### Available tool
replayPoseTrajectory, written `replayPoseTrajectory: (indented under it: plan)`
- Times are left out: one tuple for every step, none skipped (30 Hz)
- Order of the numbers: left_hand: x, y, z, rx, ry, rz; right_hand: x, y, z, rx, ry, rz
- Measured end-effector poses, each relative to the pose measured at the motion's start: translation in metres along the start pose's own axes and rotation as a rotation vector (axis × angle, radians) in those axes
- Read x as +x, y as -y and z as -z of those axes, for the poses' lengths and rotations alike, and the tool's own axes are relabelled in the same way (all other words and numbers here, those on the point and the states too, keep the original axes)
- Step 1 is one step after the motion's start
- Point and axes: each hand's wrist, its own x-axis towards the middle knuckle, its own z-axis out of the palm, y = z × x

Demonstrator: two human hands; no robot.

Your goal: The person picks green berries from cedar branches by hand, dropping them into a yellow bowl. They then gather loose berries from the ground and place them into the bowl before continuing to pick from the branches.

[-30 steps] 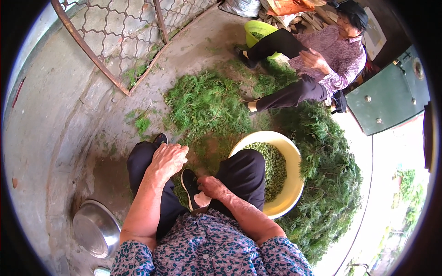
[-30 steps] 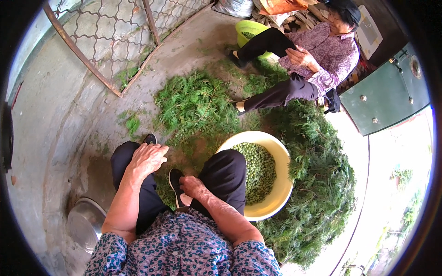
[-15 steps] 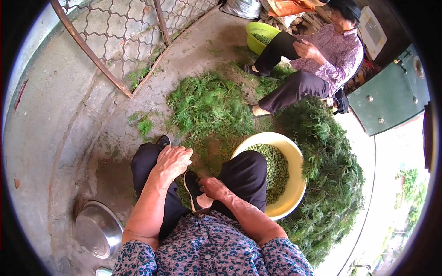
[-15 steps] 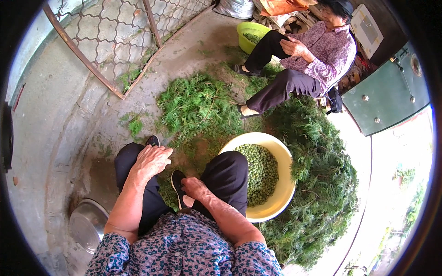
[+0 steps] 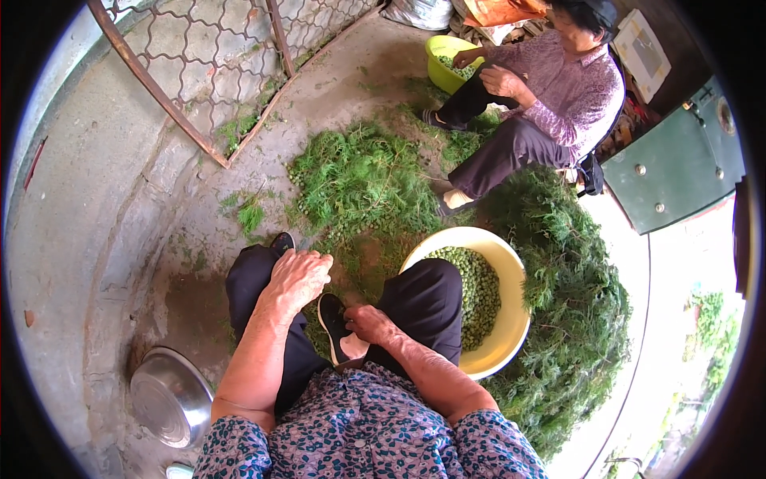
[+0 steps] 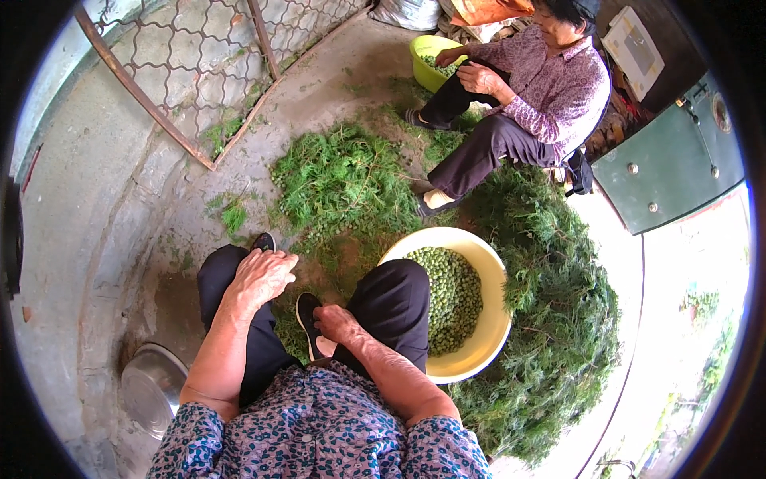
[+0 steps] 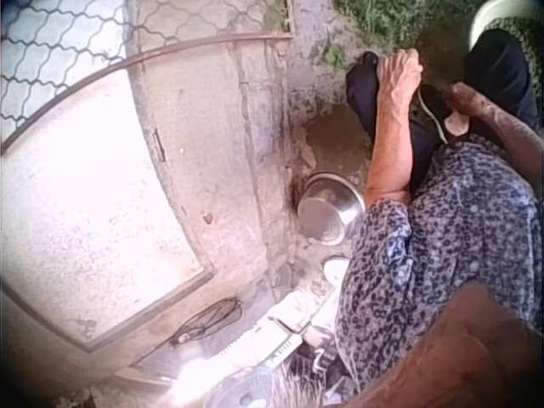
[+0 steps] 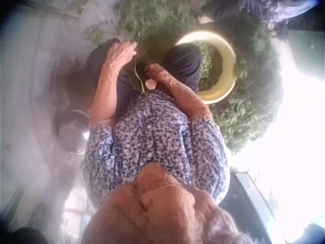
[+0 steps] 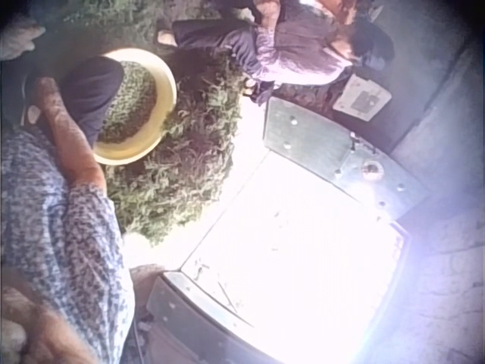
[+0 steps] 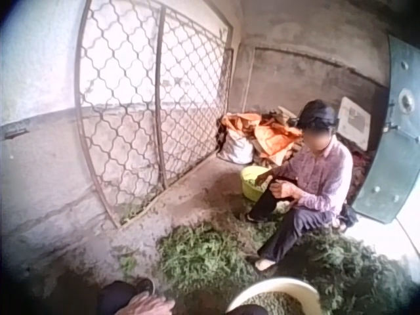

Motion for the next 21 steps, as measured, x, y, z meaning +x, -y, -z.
replayPoseTrajectory:
  plan:
    - [0.001, 0.0, 0.0, -0.001, -0.001, 0.001, 0.0, 0.0, 0.0, 0.004, 0.0, 0.011]
    - [0.002, -0.001, 0.002, 0.01, 0.031, 0.002, 0.0, 0.0, 0.0, 0.003, 0.001, 0.011]
    - [0.002, -0.002, 0.002, 0.02, 0.063, 0.004, 0.0, 0.0, 0.001, 0.002, 0.002, 0.013]
    - [0.003, -0.002, 0.002, 0.02, 0.063, 0.003, 0.0, 0.0, 0.001, 0.003, 0.002, 0.014]
    - [0.003, -0.003, 0.002, 0.022, 0.057, -0.001, 0.0, 0.0, 0.0, 0.002, 0.001, 0.014]
    - [0.003, -0.004, 0.002, 0.024, 0.051, -0.006, 0.0, -0.001, -0.001, 0.011, -0.009, 0.012]
    - [0.003, -0.004, 0.002, 0.024, 0.05, -0.006, -0.001, -0.002, -0.002, 0.02, -0.02, 0.011]
    - [0.003, -0.005, 0.002, 0.032, 0.058, -0.003, 0.0, -0.002, -0.002, 0.02, -0.02, 0.011]
    - [0.003, -0.005, 0.002, 0.039, 0.066, -0.001, 0.0, -0.002, -0.001, 0.013, -0.015, 0.013]
    - [0.003, -0.004, 0.0, 0.04, 0.065, 0.001, 0.0, -0.002, -0.002, 0.008, -0.008, 0.017]
    - [0.002, -0.001, -0.003, 0.03, 0.044, -0.012, 0.0, -0.001, -0.002, 0.008, -0.007, 0.019]
    - [0.002, 0.001, -0.005, 0.02, 0.022, -0.025, 0.001, -0.001, -0.002, 0.008, -0.009, 0.017]
    - [0.003, -0.001, -0.003, 0.02, 0.023, -0.026, 0.001, -0.001, -0.002, 0.008, -0.012, 0.012]
    - [0.003, -0.005, 0.002, 0.019, 0.067, -0.002, 0.0, 0.0, -0.002, 0.008, -0.013, 0.011]
    - [0.004, -0.006, 0.005, 0.018, 0.111, 0.023, -0.001, 0.0, -0.001, 0.001, -0.007, 0.0]
    - [0.004, -0.006, 0.004, 0.019, 0.111, 0.025, -0.001, 0.002, 0.0, -0.005, -0.001, -0.009]
    - [0.003, -0.005, 0.003, 0.019, 0.096, 0.019, -0.001, 0.002, 0.001, -0.004, 0.0, -0.008]
    - [0.003, -0.004, 0.002, 0.019, 0.08, 0.014, 0.001, 0.002, 0.001, -0.007, 0.006, -0.018]
    - [0.004, -0.004, 0.003, 0.02, 0.082, 0.015, 0.001, 0.002, 0.001, -0.009, 0.013, -0.03]
    - [0.005, -0.006, 0.005, 0.034, 0.099, 0.013, 0.001, 0.001, 0.0, -0.007, 0.014, -0.03]
    - [0.006, -0.006, 0.005, 0.048, 0.117, 0.011, 0.001, -0.001, -0.001, 0.001, 0.007, -0.02]
